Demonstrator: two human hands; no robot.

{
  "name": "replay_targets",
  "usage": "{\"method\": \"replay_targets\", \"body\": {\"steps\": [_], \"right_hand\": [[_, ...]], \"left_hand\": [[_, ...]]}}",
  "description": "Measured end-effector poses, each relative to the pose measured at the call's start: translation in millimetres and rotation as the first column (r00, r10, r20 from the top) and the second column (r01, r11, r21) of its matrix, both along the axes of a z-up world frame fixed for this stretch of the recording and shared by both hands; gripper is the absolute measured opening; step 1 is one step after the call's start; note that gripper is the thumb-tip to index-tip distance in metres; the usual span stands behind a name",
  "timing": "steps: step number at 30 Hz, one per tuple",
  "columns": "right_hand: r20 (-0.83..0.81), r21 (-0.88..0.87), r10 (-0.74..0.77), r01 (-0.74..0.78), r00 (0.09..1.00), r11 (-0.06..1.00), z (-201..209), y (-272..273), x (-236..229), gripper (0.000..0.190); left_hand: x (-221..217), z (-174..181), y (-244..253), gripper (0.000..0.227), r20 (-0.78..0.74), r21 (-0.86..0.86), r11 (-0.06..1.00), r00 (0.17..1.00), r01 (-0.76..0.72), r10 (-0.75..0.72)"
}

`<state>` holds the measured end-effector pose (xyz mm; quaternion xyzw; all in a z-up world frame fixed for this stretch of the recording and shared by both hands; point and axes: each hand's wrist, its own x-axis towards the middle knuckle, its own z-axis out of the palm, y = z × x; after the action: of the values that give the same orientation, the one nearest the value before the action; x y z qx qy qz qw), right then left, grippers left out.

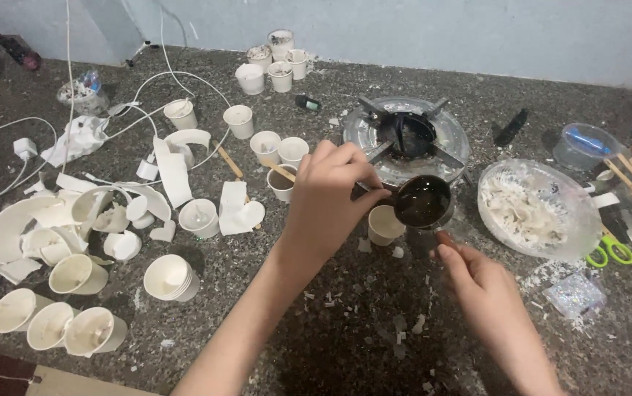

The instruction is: Adding wax flakes and pouring melted wax into a small container to create a decorated candle.

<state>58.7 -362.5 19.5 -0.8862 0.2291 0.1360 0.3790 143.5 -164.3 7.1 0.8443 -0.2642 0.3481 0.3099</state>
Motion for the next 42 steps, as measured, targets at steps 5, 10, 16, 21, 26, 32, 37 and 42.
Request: {"method": "replay_targets", "body": {"steps": [5,10,16,21,26,32,37,42], "right_hand": [[0.034,-0.087,0.083,-0.080,0.996,0.993,-8.7,2.3,0.8,0.052],[0.003,-0.180,0.096,-0.094,0.995,0.979,-4.3,11.6,0.7,0.049],[0.019,-0.219,0.138,-0.131,0.990,0.967,-14.4,10.4,0.8,0.041],[0.018,-0.258,0.152,-0.142,0.988,0.956,-14.0,12.4,-1.5,0.046],[0.048,-0.260,0.171,-0.153,0.984,0.953,-12.5,14.4,-4.8,0.047],[0.037,-0.295,0.200,-0.180,0.979,0.938,-15.3,12.0,-6.3,0.043],[0.033,-0.339,0.200,-0.178,0.979,0.924,-17.9,9.8,-7.7,0.041],[0.002,-0.314,0.199,-0.188,0.980,0.931,-8.7,14.9,-9.8,0.038]], "left_hand": [[-0.1,-6.3,5.6,0.027,-0.051,0.007,1.000,0.999,-0.004,0.005],[-1.3,-12.2,10.9,0.027,-0.069,-0.019,1.000,0.997,0.023,-0.025],[-2.1,-16.3,16.3,0.022,-0.104,0.012,1.000,0.995,0.012,-0.011],[-7.9,-13.1,19.2,0.023,-0.110,-0.009,1.000,0.994,0.025,-0.026],[-12.5,-11.5,21.2,0.023,-0.150,-0.006,1.000,0.989,0.008,-0.009],[-17.2,-10.8,21.7,0.023,-0.152,0.010,1.000,0.988,-0.002,0.003],[-22.7,-7.5,22.6,0.023,-0.110,0.009,1.000,0.994,-0.006,0.007],[-27.0,-3.2,21.9,0.026,-0.098,-0.023,1.000,0.995,0.013,-0.015]]}}
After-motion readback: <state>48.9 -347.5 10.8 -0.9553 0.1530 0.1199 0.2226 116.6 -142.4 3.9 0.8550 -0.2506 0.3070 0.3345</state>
